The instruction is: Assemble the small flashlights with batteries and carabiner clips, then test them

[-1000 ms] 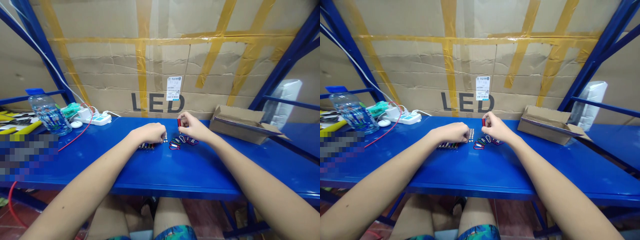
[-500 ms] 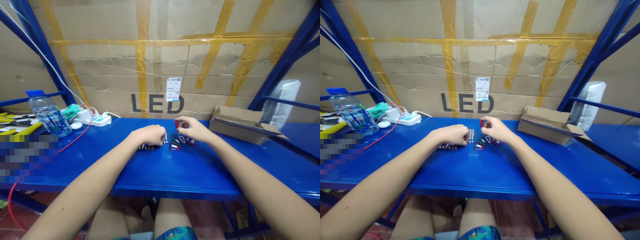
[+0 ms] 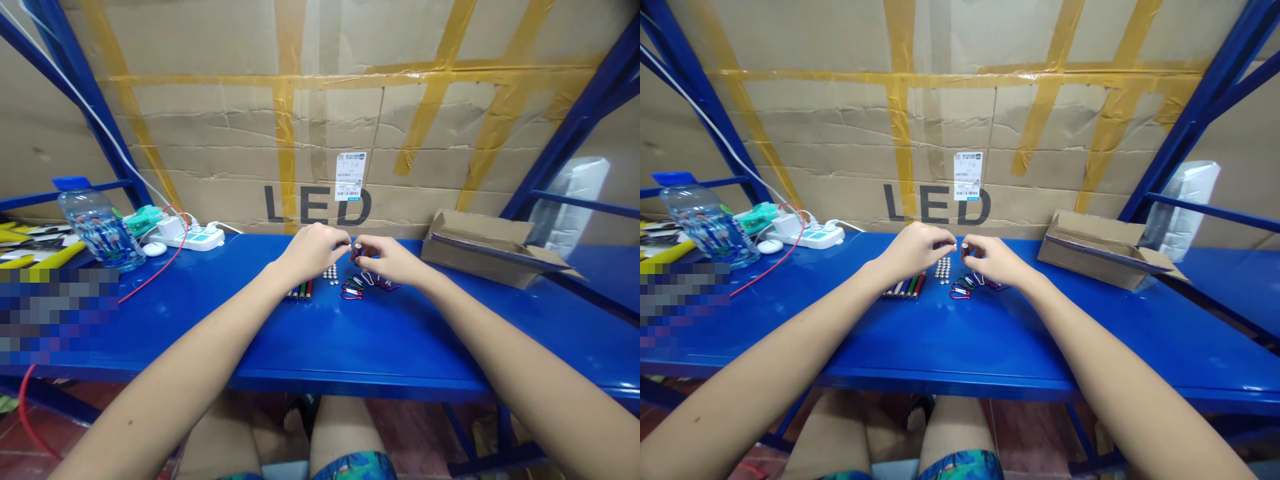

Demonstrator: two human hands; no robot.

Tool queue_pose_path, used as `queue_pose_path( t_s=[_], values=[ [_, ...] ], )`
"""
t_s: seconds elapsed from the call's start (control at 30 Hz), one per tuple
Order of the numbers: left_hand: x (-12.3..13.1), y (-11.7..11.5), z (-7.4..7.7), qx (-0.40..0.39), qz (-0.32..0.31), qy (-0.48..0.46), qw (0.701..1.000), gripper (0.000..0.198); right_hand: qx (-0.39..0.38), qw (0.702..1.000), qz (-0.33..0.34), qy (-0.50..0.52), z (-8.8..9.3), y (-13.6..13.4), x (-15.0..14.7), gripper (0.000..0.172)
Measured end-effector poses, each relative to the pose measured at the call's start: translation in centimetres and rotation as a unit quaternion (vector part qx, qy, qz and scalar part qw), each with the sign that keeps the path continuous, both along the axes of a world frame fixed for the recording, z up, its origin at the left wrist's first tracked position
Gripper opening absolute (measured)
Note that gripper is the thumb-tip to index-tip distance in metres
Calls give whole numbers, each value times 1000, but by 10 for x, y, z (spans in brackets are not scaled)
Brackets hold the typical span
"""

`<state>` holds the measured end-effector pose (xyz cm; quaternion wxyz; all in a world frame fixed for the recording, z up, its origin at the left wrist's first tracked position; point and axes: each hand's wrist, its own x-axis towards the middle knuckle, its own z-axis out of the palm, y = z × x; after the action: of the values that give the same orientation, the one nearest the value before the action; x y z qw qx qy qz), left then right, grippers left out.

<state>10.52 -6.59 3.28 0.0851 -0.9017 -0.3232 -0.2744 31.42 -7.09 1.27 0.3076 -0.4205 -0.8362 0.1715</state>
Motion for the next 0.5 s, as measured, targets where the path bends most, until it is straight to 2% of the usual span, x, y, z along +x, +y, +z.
queue_pose_path(
  t_s=[0.13, 0.23, 0.5],
  values=[
    [6, 3, -11, 66, 1, -7, 998, 22, 12, 1000, 8, -4, -1, -3, -3, 19],
    [7, 3, -15, 70, -10, 10, 997, 23, 9, 1000, 11, -7, -1, -3, -4, 23],
    [6, 4, -16, 68, -74, -9, 995, 26, 25, 1000, 3, 3, -2, -2, -4, 19]
  ],
)
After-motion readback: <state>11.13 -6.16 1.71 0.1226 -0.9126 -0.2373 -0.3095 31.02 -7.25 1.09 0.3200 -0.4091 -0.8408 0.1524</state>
